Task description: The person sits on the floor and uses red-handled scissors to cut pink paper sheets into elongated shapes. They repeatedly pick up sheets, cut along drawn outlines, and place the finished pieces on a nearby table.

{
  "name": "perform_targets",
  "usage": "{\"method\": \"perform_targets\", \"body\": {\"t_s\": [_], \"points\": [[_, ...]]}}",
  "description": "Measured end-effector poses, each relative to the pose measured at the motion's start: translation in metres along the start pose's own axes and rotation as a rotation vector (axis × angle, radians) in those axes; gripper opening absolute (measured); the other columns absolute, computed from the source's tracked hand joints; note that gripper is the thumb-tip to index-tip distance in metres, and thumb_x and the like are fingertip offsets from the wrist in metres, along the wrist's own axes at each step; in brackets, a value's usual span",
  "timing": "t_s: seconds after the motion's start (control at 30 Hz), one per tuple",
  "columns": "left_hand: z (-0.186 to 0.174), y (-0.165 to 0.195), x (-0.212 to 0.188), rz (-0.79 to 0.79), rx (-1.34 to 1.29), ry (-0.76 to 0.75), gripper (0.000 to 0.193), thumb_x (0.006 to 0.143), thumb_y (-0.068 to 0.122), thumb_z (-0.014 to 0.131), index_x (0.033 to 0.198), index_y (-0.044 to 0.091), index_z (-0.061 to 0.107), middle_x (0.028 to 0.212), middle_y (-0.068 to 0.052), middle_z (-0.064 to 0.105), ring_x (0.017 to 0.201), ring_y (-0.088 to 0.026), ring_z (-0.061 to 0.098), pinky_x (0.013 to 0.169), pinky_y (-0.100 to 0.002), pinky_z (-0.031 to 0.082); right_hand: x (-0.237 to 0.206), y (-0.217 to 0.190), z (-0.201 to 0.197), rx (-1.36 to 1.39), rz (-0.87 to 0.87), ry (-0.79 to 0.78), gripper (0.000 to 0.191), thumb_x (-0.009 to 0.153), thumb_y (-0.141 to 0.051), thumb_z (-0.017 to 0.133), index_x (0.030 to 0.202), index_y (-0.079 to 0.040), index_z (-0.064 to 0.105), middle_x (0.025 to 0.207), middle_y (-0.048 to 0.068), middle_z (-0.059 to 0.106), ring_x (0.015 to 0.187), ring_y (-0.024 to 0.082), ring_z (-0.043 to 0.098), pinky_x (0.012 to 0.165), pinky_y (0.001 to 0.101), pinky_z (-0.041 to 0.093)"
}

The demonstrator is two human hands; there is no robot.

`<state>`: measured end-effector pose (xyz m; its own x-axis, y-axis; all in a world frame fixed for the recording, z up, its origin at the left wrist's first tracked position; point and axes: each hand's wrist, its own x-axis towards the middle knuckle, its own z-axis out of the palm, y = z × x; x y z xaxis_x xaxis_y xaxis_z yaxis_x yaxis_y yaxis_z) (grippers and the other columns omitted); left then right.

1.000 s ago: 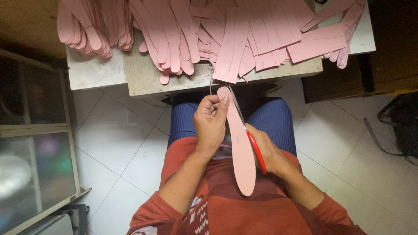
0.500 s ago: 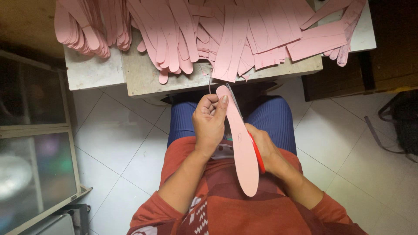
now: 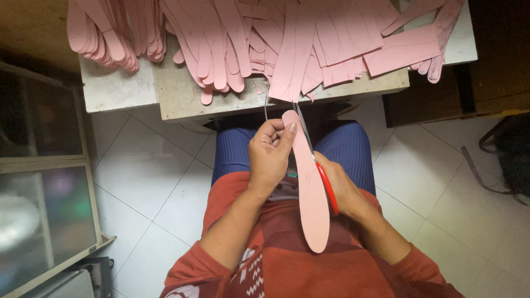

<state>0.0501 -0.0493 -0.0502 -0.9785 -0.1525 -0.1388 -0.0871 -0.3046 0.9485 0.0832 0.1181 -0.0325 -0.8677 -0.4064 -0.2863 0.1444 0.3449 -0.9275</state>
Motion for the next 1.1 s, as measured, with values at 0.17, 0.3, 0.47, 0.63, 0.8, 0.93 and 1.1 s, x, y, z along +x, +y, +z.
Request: {"method": "perform_targets", "body": {"t_s": [0.17,0.3,0.47,0.63,0.8,0.93,1.1], "points": [[0.000,0.003,-0.002,-0.021,0.010,-0.002,0.015,0.100,0.013,0.069,0.103,-0.002,0.068,0.089,-0.002,0.072,0.075,-0.002,0.064,0.066,-0.017,0.053,0.003,-0.001,-0.004,-0.010,-0.029,-0.060,0.025,0.097,-0.022,0.055,0.112,-0.002,0.051,0.074,0.012,0.064,0.063,0.021,0.060,0.061,0.0360,0.051],[-0.001,0.004,0.000,-0.008,0.010,-0.007,0.016,0.101,0.013,0.069,0.104,-0.002,0.068,0.089,-0.002,0.072,0.076,-0.002,0.063,0.066,-0.017,0.052,0.004,-0.004,-0.003,0.018,-0.037,-0.064,0.033,0.093,-0.020,0.056,0.120,-0.003,0.049,0.075,0.009,0.066,0.063,0.019,0.063,0.059,0.0352,0.052],[-0.001,0.005,0.000,-0.014,0.044,0.008,0.016,0.100,0.014,0.069,0.103,-0.002,0.068,0.088,-0.002,0.073,0.075,-0.002,0.064,0.066,-0.017,0.053,0.002,-0.006,-0.004,-0.003,-0.092,-0.048,0.025,0.095,-0.020,0.057,0.110,-0.001,0.053,0.073,0.011,0.064,0.062,0.020,0.062,0.058,0.0354,0.053],[-0.002,0.007,0.000,-0.016,0.064,0.012,0.017,0.100,0.015,0.069,0.103,-0.002,0.069,0.087,-0.002,0.072,0.074,-0.001,0.063,0.065,-0.018,0.052,0.002,-0.005,-0.004,-0.072,-0.092,-0.002,0.022,0.094,-0.020,0.057,0.103,0.000,0.053,0.070,0.015,0.063,0.059,0.022,0.061,0.057,0.0368,0.050],[-0.002,0.007,0.000,-0.020,0.056,0.014,0.018,0.100,0.015,0.069,0.104,-0.002,0.069,0.088,-0.002,0.072,0.074,-0.002,0.064,0.065,-0.018,0.053,0.002,-0.007,-0.002,-0.056,-0.053,0.009,0.022,0.092,-0.019,0.060,0.098,0.000,0.053,0.070,0.015,0.066,0.060,0.022,0.063,0.058,0.0370,0.052],[-0.002,0.004,0.001,-0.019,0.031,0.009,0.018,0.100,0.015,0.070,0.104,-0.002,0.068,0.088,-0.002,0.073,0.075,-0.002,0.064,0.067,-0.018,0.053,0.001,-0.008,-0.001,-0.072,-0.016,0.042,0.021,0.092,-0.020,0.060,0.095,0.000,0.054,0.070,0.015,0.065,0.061,0.022,0.063,0.059,0.0364,0.052],[-0.008,0.000,0.002,-0.031,0.016,-0.002,0.017,0.101,0.015,0.069,0.104,-0.002,0.068,0.089,-0.002,0.072,0.076,-0.002,0.064,0.067,-0.018,0.053,0.003,-0.013,0.003,-0.119,0.047,0.068,0.021,0.091,-0.019,0.062,0.092,0.000,0.056,0.069,0.014,0.068,0.061,0.022,0.067,0.059,0.0363,0.054]]}}
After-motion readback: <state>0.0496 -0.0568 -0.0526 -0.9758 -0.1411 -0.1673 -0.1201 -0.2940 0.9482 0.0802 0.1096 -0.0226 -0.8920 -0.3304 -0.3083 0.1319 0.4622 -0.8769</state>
